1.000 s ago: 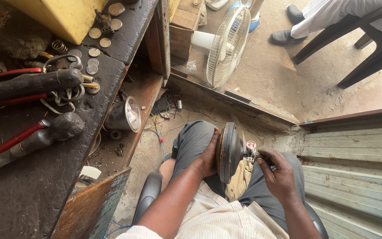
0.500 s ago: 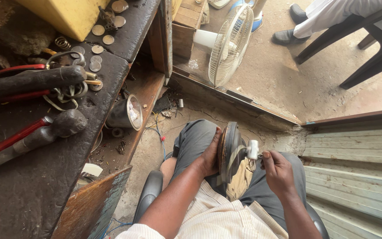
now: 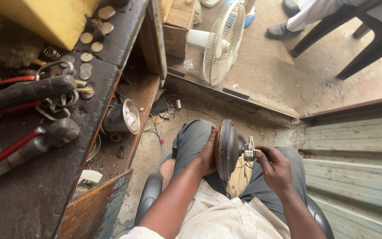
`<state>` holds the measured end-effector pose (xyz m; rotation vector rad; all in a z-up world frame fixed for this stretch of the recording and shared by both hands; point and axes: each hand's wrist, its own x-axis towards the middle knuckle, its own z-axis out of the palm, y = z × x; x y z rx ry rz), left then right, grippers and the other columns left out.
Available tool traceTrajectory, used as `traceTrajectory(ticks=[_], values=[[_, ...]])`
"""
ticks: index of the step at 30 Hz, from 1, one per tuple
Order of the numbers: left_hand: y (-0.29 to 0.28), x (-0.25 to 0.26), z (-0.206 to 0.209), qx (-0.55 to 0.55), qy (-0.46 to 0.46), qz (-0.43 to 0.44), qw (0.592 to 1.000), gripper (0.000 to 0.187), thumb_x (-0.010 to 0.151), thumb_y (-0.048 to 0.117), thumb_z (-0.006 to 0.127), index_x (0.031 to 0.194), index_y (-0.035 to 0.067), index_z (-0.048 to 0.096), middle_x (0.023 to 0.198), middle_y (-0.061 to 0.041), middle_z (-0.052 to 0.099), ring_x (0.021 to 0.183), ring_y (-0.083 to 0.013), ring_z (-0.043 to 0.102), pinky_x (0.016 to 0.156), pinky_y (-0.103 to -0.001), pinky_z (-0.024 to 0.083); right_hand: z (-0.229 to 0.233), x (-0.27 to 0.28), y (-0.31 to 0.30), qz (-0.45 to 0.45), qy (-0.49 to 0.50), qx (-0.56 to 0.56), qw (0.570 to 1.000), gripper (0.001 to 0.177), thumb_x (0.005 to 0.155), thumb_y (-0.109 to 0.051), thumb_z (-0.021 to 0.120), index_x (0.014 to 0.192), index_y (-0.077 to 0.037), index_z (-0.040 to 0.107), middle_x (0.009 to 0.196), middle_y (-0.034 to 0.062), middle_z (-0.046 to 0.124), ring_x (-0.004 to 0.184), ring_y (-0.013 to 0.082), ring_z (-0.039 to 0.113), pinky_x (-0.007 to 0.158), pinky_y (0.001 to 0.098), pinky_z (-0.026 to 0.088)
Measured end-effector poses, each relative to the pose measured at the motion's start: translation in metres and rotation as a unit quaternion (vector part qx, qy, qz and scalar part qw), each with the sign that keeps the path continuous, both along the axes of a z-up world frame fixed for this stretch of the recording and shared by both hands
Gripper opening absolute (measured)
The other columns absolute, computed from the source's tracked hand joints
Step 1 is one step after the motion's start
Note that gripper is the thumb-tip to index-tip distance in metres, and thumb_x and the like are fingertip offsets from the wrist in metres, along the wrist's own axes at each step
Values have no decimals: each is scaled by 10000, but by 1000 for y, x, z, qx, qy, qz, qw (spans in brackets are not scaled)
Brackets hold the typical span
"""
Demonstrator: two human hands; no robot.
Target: The person holds a circular electrical component on their lap and uses a small tool to adjust or connect wires on the component. The person repeatedly manipulates the wires and the component while seated in a workshop.
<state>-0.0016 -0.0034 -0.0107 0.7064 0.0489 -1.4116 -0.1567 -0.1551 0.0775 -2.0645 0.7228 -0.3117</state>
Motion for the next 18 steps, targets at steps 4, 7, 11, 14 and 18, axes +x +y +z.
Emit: traceTrajectory(ticks=[4,7,11,14,18], values=[[1,0,5,-7,-33,-15,999,1166,735,981,195,1477,144,523,1355,-140,653,1260,-253,636,1033,-417,567,-8,2,-1,-22,25,-13,999,241,1013,-254,637,1028,-29,720,781,34,679,693,97,601,617,279,510],[2,-1,10,-3,-39,-15,999,1155,734,972,184,1492,160,500,1385,-133,634,1279,-251,623,1055,-421,555,-25,-1,-6,-41,47,-5,998,326,1063,-303,615,947,-9,696,723,59,615,668,121,541,596,310,470],[1,-2,11,-7,-22,-16,1000,1137,752,965,195,1500,163,496,1406,-129,623,1305,-252,607,1086,-417,531,-45,-7,-9,-42,-35,76,996,298,1072,-287,595,1020,-4,674,794,39,658,725,101,580,652,283,500],[0,-3,7,-11,-21,-9,1000,1118,778,955,218,1491,144,509,1400,-147,632,1309,-265,610,1095,-417,526,-50,-14,-6,-24,-103,141,984,269,1031,-240,599,1177,-14,601,958,23,670,827,78,614,722,258,536],[1,-3,2,-13,-20,-2,1000,1119,784,961,216,1464,130,534,1351,-144,650,1259,-253,628,1053,-420,543,-58,-23,-11,-19,-129,190,973,257,1051,-184,584,1243,-13,586,1025,49,653,867,87,607,772,257,550]])
